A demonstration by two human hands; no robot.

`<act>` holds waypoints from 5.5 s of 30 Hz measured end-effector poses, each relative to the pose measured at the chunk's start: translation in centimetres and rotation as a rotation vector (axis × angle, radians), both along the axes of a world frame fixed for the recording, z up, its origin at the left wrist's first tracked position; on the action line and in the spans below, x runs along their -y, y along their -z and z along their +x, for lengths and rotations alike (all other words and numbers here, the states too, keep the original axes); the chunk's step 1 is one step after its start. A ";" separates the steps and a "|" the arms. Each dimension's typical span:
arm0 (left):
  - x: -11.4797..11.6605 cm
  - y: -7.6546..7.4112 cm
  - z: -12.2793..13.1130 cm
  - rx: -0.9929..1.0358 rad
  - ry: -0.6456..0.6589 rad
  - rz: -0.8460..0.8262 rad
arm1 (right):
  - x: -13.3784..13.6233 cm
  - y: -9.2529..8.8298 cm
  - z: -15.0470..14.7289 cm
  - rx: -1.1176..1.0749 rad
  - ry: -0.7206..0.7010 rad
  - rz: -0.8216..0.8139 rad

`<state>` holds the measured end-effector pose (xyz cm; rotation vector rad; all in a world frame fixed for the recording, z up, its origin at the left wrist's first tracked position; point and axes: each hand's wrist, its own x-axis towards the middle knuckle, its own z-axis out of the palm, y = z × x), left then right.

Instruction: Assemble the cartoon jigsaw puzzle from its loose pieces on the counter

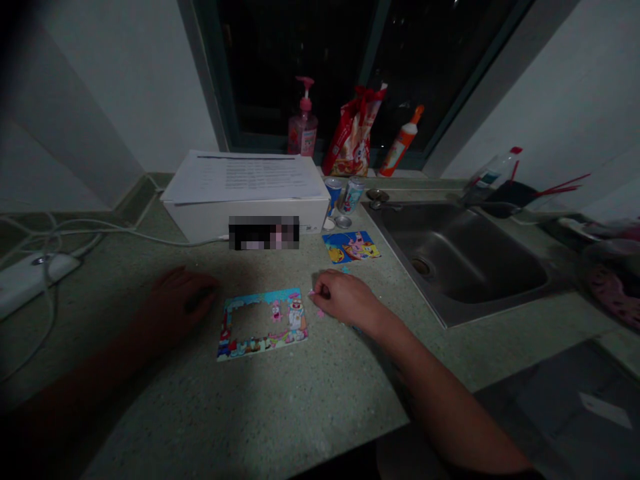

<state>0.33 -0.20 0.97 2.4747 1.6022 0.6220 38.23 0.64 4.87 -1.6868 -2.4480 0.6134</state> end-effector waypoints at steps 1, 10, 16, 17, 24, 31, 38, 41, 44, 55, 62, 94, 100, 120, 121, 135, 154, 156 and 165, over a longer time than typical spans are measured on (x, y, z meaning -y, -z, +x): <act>0.0 0.0 0.0 0.003 0.001 0.002 | 0.0 0.0 0.0 0.002 0.002 0.000; -0.1 0.1 -0.1 0.011 0.008 0.004 | -0.1 0.2 0.2 -0.002 -0.002 0.008; -0.2 0.3 -0.2 -0.001 0.008 0.003 | -0.3 0.0 0.8 -0.080 -0.007 0.017; -0.2 0.3 -0.2 0.002 0.008 0.005 | -0.4 0.0 1.0 -0.090 -0.005 0.023; -0.2 0.5 -0.2 0.011 0.009 0.015 | -1.2 -0.3 3.1 -0.064 0.014 0.075; -0.2 0.3 -0.2 -0.001 0.006 0.000 | -1.6 -0.6 4.3 -0.036 -0.015 0.034; -0.2 0.4 -0.3 0.007 0.007 0.005 | -1.1 -0.7 3.4 -0.019 -0.057 -0.028; -0.2 0.4 -0.3 -0.005 0.009 0.003 | -1.0 -0.6 3.3 -0.003 -0.065 -0.041; -0.2 0.4 -0.3 -0.024 0.007 0.001 | -0.9 -0.5 3.2 0.009 -0.076 -0.043; -0.2 0.7 -0.4 -0.030 0.013 0.022 | -0.8 -0.2 2.6 0.021 -0.059 -0.045; -0.2 0.8 -0.3 -0.014 0.007 0.027 | -0.8 0.1 2.7 -0.008 -0.002 -0.034; -0.1 0.4 -0.1 0.003 0.014 0.024 | -0.9 0.0 2.8 -0.425 0.056 -0.181; -0.1 0.4 0.0 0.006 0.005 0.016 | -0.4 -0.4 0.0 -0.575 0.028 -0.295; 0.0 0.3 0.0 -0.003 0.020 0.017 | -0.3 1.2 -4.0 -0.459 -0.118 -0.310; 0.0 0.3 0.0 0.003 0.019 0.015 | -0.3 1.2 -4.0 -0.447 -0.118 -0.303; 0.0 0.2 0.0 0.013 0.013 0.009 | 0.0 0.7 -4.2 -0.395 -0.111 -0.244; 0.0 0.2 0.0 0.003 0.012 0.010 | 1.3 -0.7 -4.1 -0.087 -0.281 -0.047; 0.0 0.2 0.0 0.003 0.012 0.015 | 1.4 -0.7 -4.1 -0.070 -0.277 -0.051; 0.0 0.2 0.0 0.008 0.016 0.002 | 1.6 -0.8 -4.3 -0.037 -0.275 -0.030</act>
